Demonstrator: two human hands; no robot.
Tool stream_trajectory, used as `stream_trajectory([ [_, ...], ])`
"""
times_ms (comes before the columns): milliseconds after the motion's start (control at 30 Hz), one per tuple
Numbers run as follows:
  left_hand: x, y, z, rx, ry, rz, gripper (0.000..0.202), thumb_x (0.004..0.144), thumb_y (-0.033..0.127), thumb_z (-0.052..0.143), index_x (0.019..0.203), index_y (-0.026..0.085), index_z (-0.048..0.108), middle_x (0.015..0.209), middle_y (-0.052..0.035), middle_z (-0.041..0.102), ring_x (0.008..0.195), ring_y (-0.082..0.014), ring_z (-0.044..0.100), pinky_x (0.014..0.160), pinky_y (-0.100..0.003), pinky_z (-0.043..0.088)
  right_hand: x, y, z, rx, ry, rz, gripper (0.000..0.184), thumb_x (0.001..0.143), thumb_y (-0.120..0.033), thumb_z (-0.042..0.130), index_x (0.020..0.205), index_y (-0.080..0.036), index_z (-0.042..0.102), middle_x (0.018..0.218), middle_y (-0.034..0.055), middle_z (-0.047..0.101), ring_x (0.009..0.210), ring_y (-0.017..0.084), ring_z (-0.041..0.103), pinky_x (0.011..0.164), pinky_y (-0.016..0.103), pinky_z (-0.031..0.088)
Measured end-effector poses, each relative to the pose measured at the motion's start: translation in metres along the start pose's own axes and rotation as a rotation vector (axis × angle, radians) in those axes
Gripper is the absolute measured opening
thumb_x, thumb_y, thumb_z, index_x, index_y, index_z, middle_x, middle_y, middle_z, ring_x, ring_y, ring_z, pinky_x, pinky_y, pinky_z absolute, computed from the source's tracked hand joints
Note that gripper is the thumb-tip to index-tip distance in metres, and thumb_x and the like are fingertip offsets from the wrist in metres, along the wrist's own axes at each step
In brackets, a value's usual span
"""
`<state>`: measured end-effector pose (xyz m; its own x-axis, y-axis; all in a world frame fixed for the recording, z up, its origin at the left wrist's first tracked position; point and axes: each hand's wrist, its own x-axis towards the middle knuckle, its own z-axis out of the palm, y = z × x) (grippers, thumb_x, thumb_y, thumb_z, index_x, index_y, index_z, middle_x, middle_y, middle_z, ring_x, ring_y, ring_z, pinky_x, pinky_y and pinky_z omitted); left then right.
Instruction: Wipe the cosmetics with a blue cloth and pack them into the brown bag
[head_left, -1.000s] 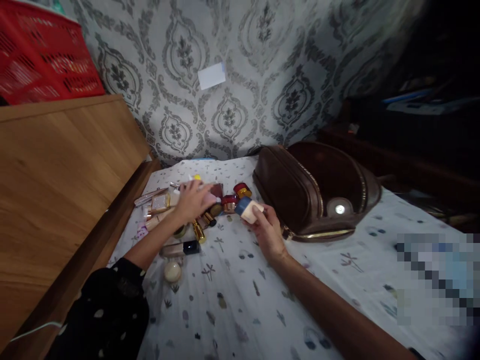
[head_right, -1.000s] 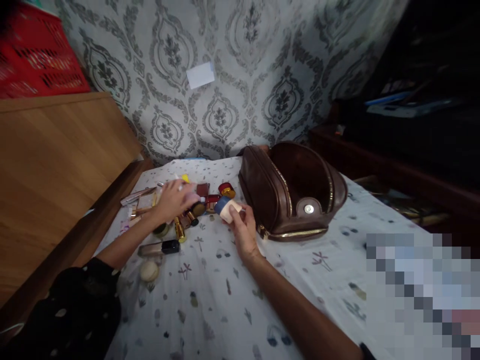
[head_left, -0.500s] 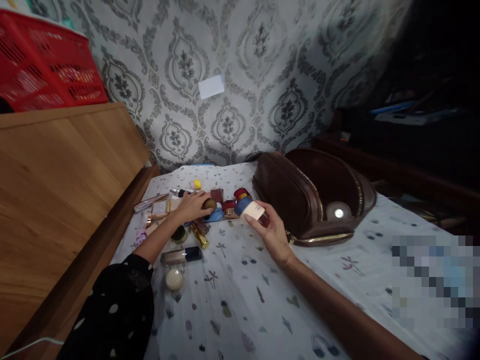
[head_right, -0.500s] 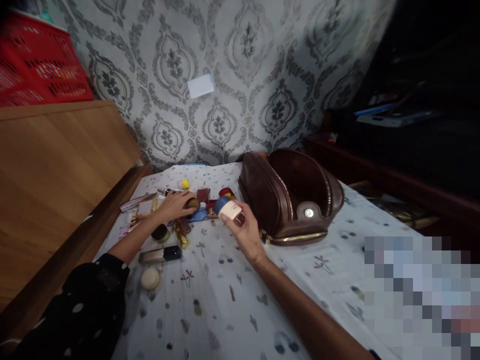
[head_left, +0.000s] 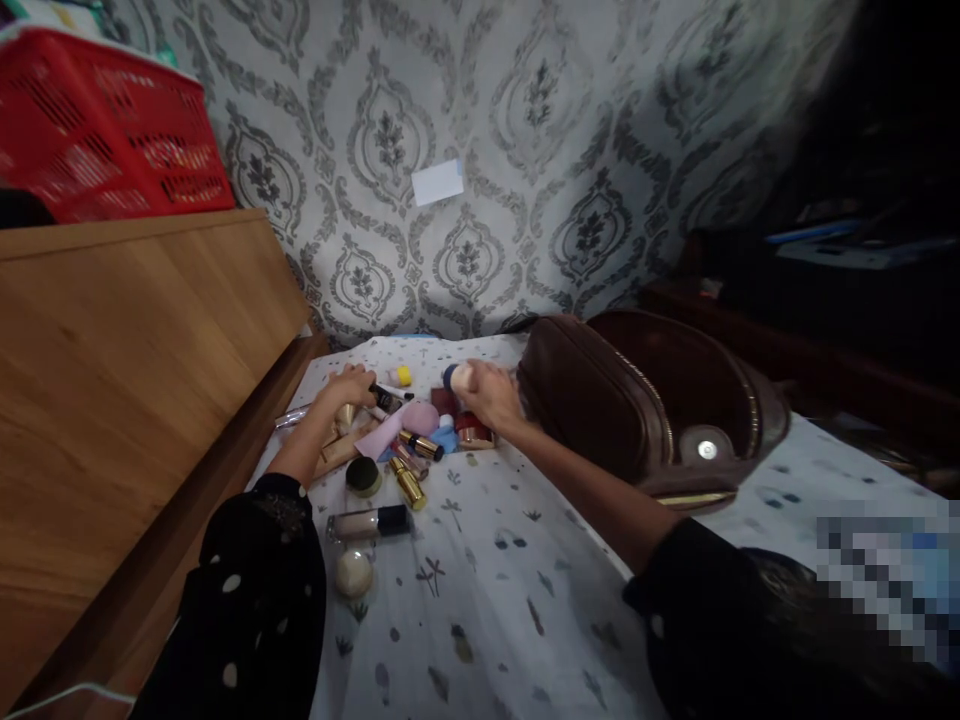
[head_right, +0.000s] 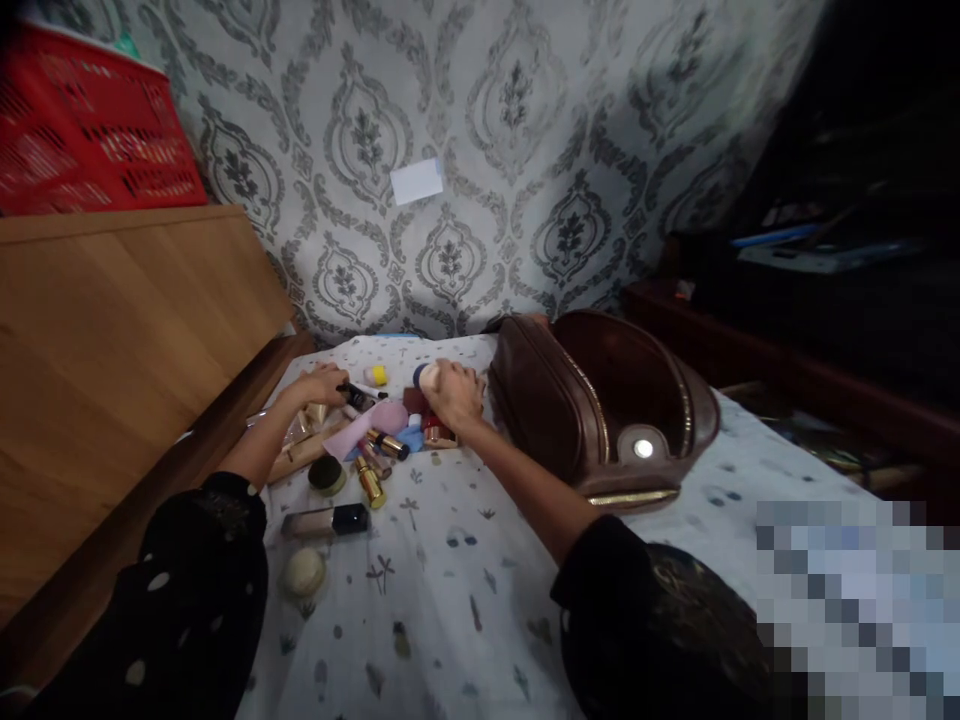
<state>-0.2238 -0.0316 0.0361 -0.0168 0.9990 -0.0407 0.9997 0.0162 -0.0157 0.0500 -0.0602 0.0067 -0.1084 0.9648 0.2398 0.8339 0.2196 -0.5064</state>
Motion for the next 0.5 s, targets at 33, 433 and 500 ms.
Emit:
stream_trajectory([
  [33, 0.007, 0.001, 0.000, 0.000, -0.025, 0.001, 0.043, 0.061, 0.031, 0.074, 0.102, 0.023, 0.067, 0.120, -0.0120, 0.064, 0.119, -0.0391, 0.053, 0.095, -0.051, 0.045, 0.001, 0.000, 0.001, -0.047, -0.050, 0.019, 0.052, 0.091, -0.033, 0.052, 0.141, -0.019, 0.046, 0.137, 0.0146, 0.058, 0.125, 0.034, 0.053, 0.102, 0.047, 0.041],
  [433, 0.052, 0.037, 0.046, -0.241, 0.079, 0.110, 0.044, 0.078, 0.025, 0.061, 0.121, 0.021, 0.050, 0.120, -0.0102, 0.063, 0.109, -0.0256, 0.061, 0.093, -0.035, 0.046, 0.017, 0.022, 0.011, -0.081, -0.172, 0.095, 0.052, 0.094, -0.043, 0.047, 0.136, -0.013, 0.042, 0.128, 0.0208, 0.062, 0.118, 0.036, 0.060, 0.093, 0.048, 0.047],
  [500, 0.052, 0.034, 0.048, -0.324, 0.109, 0.118, 0.041, 0.082, 0.030, 0.059, 0.120, 0.020, 0.047, 0.108, -0.0074, 0.065, 0.100, -0.0227, 0.063, 0.086, -0.033, 0.049, 0.019, 0.028, 0.013, -0.066, -0.162, 0.084, 0.053, 0.093, -0.046, 0.049, 0.135, -0.013, 0.044, 0.122, 0.0200, 0.065, 0.114, 0.034, 0.062, 0.091, 0.045, 0.048],
])
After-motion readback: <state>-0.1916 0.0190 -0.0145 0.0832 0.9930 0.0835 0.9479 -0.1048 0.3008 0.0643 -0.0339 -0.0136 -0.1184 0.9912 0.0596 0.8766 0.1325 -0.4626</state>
